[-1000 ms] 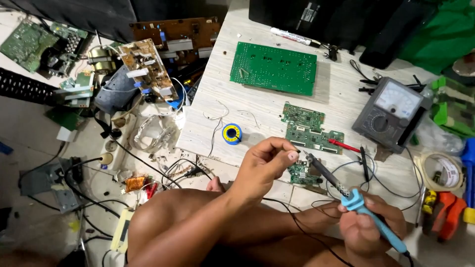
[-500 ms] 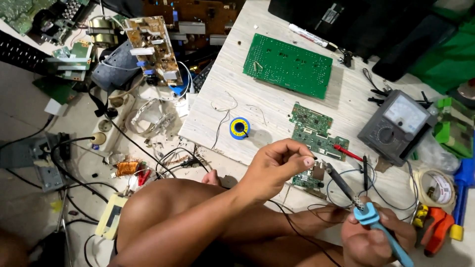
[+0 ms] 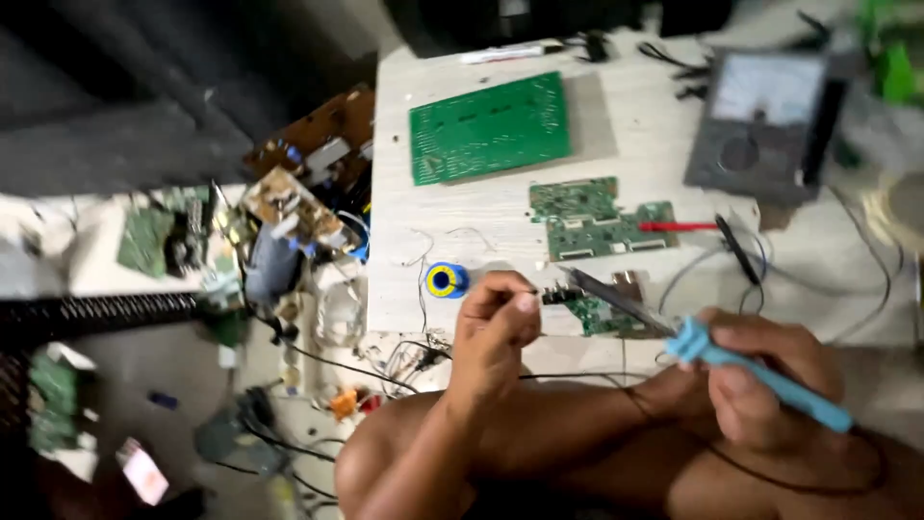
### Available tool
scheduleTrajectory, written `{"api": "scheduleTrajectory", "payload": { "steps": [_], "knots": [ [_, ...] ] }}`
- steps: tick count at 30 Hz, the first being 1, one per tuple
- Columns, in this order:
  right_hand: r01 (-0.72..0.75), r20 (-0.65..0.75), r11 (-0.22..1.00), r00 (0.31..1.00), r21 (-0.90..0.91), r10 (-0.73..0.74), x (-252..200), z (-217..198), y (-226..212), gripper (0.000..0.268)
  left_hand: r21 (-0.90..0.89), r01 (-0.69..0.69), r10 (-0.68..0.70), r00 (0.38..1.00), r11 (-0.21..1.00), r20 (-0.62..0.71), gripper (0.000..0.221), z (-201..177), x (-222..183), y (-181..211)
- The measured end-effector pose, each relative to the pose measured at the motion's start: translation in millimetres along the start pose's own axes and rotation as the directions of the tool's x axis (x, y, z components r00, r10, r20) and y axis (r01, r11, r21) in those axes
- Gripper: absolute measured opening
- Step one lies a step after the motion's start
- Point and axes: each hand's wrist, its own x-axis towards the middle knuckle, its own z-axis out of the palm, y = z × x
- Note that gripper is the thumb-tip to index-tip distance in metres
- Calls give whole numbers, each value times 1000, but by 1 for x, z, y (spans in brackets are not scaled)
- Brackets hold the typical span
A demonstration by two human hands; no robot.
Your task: Soldering components onto a printed circuit board using a soldering iron on a cluttered workspace.
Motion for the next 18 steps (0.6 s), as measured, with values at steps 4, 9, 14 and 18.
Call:
{"api": "scheduleTrajectory", "payload": {
  "steps": [4,9,14,18],
  "knots": [
    [209,-148,926,974,316,-169,5,-15,56,27,107,-51,42,996,993,83,4,8,3,3],
    [-46,143,964,986,-263,86,21,-42,49,21,105,-53,44,995,993,84,6,6,6,-3],
    [232,60,967,969,108,-239,17,-37,67,16,87,-59,52,995,994,83,5,10,5,-3],
    [305,80,918,939,254,-334,18,-27,65,18,65,-68,65,996,996,53,7,0,2,-5]
  ]
}}
